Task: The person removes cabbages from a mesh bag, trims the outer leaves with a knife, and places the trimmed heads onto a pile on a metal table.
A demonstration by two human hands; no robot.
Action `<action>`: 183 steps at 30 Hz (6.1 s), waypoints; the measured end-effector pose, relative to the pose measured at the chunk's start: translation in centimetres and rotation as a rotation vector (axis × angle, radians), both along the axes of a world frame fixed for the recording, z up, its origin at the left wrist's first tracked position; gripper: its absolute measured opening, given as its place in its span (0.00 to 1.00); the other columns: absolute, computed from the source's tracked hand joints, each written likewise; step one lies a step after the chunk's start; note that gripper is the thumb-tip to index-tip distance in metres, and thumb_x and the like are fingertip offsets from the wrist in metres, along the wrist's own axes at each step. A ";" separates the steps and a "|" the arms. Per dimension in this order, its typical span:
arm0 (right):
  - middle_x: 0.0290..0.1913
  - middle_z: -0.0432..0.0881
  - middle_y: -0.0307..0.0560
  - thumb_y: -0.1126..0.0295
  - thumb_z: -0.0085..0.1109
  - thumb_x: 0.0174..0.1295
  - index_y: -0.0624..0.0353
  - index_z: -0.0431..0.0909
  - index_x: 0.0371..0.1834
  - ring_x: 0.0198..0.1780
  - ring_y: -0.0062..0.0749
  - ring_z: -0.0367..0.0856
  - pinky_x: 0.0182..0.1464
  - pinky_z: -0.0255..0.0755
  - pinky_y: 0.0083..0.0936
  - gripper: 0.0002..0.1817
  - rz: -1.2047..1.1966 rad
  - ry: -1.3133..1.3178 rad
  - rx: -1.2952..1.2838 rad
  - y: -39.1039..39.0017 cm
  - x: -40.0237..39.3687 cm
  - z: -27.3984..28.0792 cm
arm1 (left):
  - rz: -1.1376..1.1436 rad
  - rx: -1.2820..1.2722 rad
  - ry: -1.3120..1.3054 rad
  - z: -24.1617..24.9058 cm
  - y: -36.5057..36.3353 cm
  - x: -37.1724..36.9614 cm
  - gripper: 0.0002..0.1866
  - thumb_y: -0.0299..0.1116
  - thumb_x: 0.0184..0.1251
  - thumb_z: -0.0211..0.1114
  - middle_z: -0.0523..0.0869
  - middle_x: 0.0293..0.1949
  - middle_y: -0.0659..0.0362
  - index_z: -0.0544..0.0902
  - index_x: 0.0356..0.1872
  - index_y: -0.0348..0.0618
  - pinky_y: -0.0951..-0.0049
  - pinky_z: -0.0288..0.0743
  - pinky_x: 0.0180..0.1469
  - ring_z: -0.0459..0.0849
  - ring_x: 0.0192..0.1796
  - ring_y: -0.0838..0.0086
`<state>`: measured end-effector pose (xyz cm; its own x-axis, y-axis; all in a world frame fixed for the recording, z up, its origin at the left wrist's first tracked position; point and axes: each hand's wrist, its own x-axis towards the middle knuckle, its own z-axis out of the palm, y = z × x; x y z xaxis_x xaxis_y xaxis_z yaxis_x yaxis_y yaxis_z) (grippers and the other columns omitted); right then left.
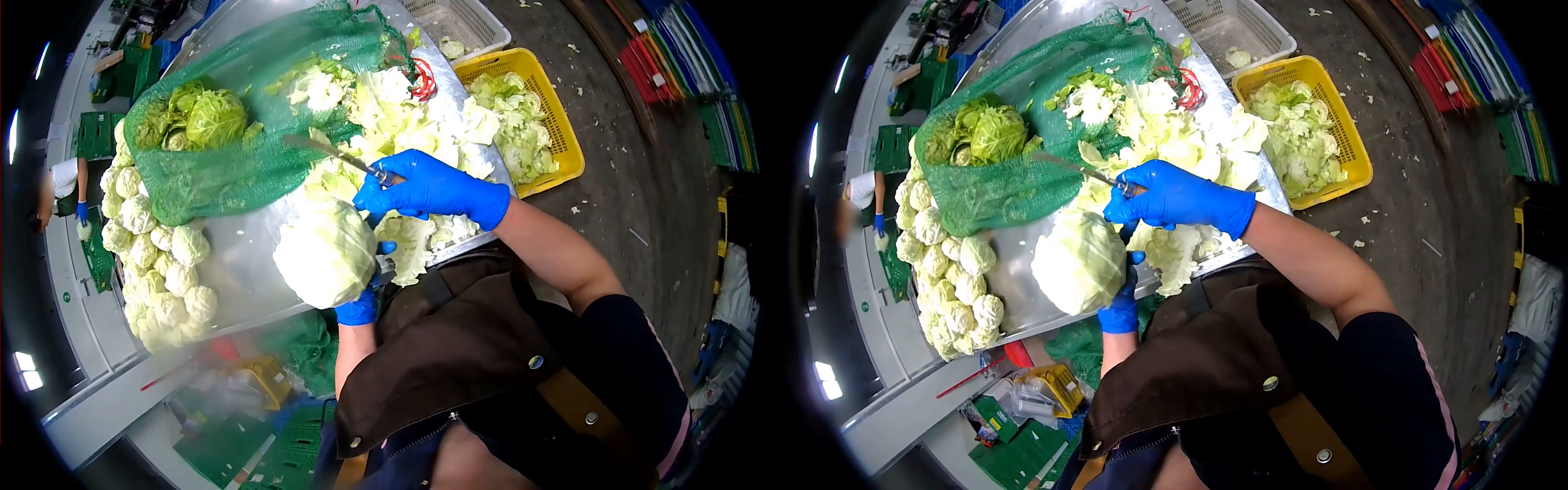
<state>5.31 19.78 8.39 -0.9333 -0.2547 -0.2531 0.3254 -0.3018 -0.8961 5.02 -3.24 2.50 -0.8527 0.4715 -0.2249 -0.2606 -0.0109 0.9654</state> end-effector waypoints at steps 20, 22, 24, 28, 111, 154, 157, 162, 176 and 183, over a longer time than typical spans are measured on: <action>0.23 0.74 0.33 0.62 0.67 0.60 0.59 0.79 0.42 0.16 0.12 0.66 0.18 0.60 0.14 0.14 -0.458 -0.023 -0.258 -2.5 1.0 0.2 | -0.054 -0.312 0.223 -5.0 -5.1 0.6 0.26 0.43 0.74 0.54 0.80 0.52 0.50 0.67 0.66 0.40 0.66 0.73 0.52 0.79 0.50 0.66; 0.20 0.73 0.33 0.60 0.66 0.62 0.58 0.78 0.42 0.15 0.14 0.67 0.17 0.60 0.15 0.14 -0.560 0.042 -0.263 -2.5 1.0 -0.2 | -0.005 -0.233 0.132 -6.1 -6.3 1.1 0.27 0.42 0.74 0.54 0.76 0.57 0.51 0.64 0.67 0.39 0.67 0.71 0.58 0.77 0.56 0.67; 0.20 0.73 0.34 0.60 0.64 0.64 0.60 0.78 0.42 0.15 0.15 0.67 0.17 0.60 0.16 0.14 -0.609 -0.010 -0.241 -1.0 0.6 -0.7 | -0.026 -0.355 0.199 0.7 -3.2 1.0 0.33 0.42 0.73 0.56 0.68 0.67 0.51 0.56 0.72 0.38 0.68 0.63 0.66 0.72 0.65 0.68; 0.31 0.83 0.40 0.61 0.64 0.63 0.60 0.79 0.43 0.32 0.22 0.80 0.36 0.75 0.21 0.15 -0.785 0.279 0.501 2.0 -1.8 -5.9 | -0.069 -0.274 0.154 1.5 -1.8 0.6 0.34 0.43 0.74 0.55 0.62 0.73 0.53 0.55 0.74 0.39 0.66 0.57 0.71 0.65 0.71 0.68; 0.29 0.83 0.41 0.61 0.57 0.66 0.57 0.77 0.45 0.22 0.21 0.75 0.25 0.71 0.22 0.12 -0.604 -0.448 0.408 -22.0 -3.8 -10.5 | -0.228 -0.487 0.527 1.3 -33.5 -22.9 0.30 0.36 0.63 0.62 0.71 0.67 0.49 0.70 0.66 0.39 0.58 0.65 0.67 0.70 0.68 0.58; 0.20 0.78 0.38 0.61 0.60 0.64 0.54 0.83 0.39 0.12 0.16 0.64 0.13 0.57 0.17 0.10 -0.835 -0.485 0.163 -0.7 6.0 -15.6 | 0.280 -0.556 0.901 4.8 -5.0 -35.8 0.29 0.39 0.58 0.73 0.78 0.59 0.46 0.76 0.58 0.36 0.64 0.66 0.65 0.75 0.63 0.59; 0.16 0.77 0.41 0.63 0.58 0.64 0.56 0.82 0.34 0.11 0.18 0.65 0.13 0.57 0.18 0.09 -0.906 -0.545 0.160 -1.5 4.9 -15.4 | 0.304 -0.690 0.803 3.5 -7.0 -43.1 0.35 0.48 0.57 0.71 0.78 0.59 0.44 0.75 0.60 0.34 0.63 0.67 0.64 0.76 0.62 0.57; 0.14 0.76 0.43 0.64 0.57 0.64 0.59 0.82 0.33 0.10 0.19 0.65 0.13 0.57 0.18 0.10 -0.966 -0.538 0.216 -1.7 4.4 -16.1 | 0.237 -0.964 0.902 -0.9 -6.5 -48.8 0.41 0.56 0.52 0.71 0.72 0.64 0.40 0.73 0.63 0.38 0.57 0.67 0.64 0.72 0.65 0.49; 0.34 0.83 0.40 0.68 0.61 0.63 0.63 0.81 0.44 0.36 0.19 0.80 0.41 0.76 0.20 0.11 -0.990 -0.137 0.357 -2.2 -4.5 -12.7 | 0.321 -0.441 0.880 1.4 -1.2 -33.8 0.37 0.38 0.56 0.74 0.72 0.63 0.45 0.69 0.64 0.32 0.62 0.61 0.67 0.71 0.65 0.56; 0.69 0.68 0.54 0.56 0.72 0.54 0.61 0.57 0.73 0.66 0.38 0.70 0.64 0.66 0.30 0.46 -0.682 0.140 0.462 -0.6 -17.9 -7.5 | 0.172 -0.067 0.003 -5.5 1.5 -33.6 0.46 0.55 0.62 0.63 0.62 0.71 0.46 0.58 0.71 0.33 0.60 0.61 0.69 0.67 0.69 0.55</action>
<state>-12.55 19.21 0.92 -0.8759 0.4782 -0.0641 0.0812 0.0153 -0.9966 -28.55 -1.70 -2.98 -0.9202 0.3025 -0.2483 -0.2576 0.0095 0.9662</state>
